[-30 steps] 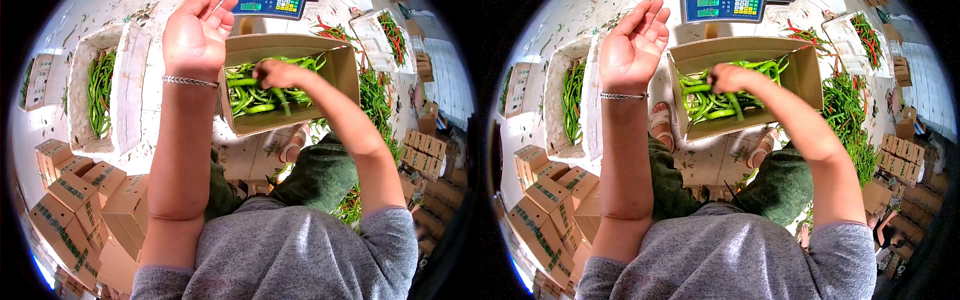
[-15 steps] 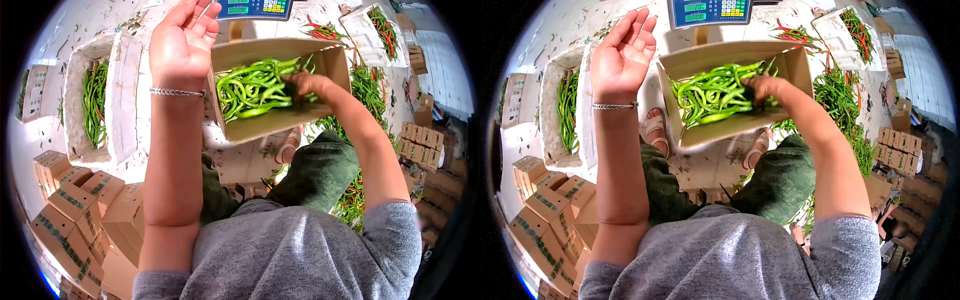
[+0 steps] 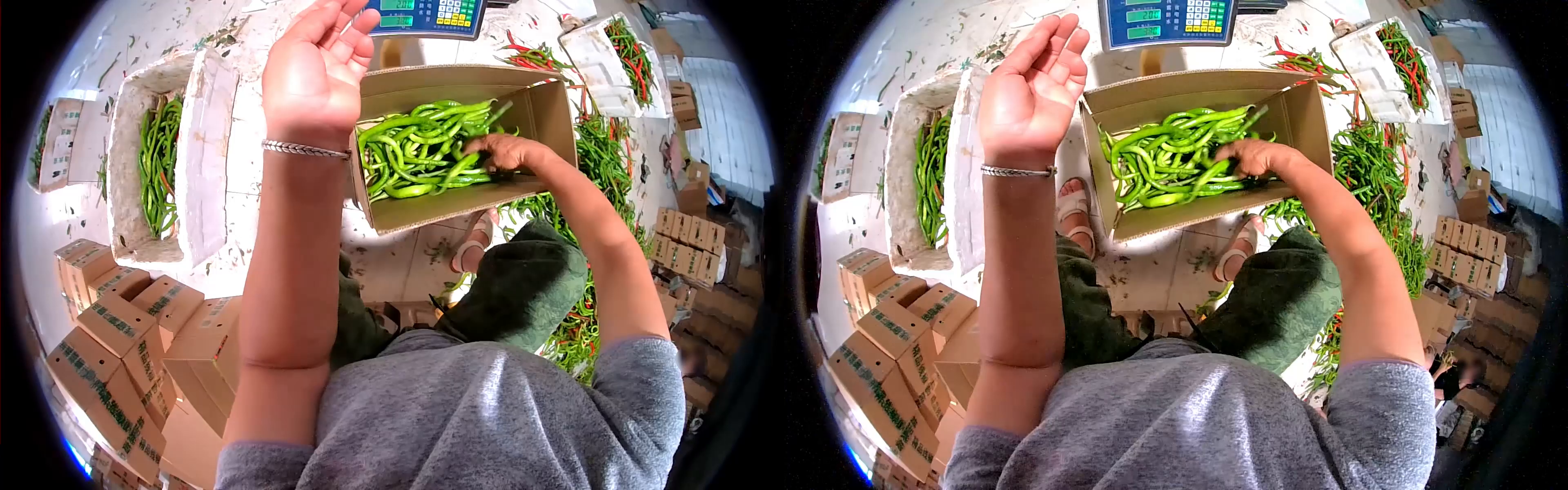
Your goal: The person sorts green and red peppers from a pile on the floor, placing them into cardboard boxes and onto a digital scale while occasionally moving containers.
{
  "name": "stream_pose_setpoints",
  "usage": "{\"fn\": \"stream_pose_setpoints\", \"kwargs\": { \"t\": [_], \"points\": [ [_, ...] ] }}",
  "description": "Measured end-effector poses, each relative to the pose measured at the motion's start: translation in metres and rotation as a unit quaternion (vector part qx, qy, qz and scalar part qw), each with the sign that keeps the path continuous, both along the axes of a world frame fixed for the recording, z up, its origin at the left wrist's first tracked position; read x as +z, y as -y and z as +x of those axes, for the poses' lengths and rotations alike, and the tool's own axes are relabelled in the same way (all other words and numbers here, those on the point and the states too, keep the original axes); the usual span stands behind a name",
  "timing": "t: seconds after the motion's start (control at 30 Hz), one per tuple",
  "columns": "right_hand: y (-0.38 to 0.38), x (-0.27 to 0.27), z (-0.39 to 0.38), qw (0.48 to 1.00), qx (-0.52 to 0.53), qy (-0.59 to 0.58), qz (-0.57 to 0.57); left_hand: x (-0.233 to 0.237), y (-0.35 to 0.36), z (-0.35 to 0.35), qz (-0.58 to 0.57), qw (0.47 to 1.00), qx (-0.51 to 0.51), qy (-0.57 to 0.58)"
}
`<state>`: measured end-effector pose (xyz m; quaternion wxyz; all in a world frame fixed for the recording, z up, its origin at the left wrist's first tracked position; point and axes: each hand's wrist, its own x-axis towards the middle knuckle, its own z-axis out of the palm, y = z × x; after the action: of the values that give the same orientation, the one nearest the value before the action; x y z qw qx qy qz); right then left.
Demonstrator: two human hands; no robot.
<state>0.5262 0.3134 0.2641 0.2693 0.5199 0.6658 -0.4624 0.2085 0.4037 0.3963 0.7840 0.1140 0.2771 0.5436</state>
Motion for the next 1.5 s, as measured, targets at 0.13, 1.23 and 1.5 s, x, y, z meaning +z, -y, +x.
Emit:
{"fn": "stream_pose_setpoints", "kwargs": {
  "t": [0.13, 1.23, 1.5],
  "points": [
    [0.006, -0.029, 0.019, 0.974, 0.123, 0.119, 0.147, 0.003, 0.002, 0.002, -0.017, 1.0, 0.001, 0.0],
    [0.014, 0.024, -0.014, 0.993, 0.034, 0.109, 0.002, 0.002, -0.001, -0.014, -0.01, 1.0, 0.006, -0.015],
    [-0.043, 0.048, -0.003, 0.947, -0.019, 0.056, 0.317, -0.001, 0.0, -0.012, -0.006, 1.0, -0.014, -0.005]
  ]
}}
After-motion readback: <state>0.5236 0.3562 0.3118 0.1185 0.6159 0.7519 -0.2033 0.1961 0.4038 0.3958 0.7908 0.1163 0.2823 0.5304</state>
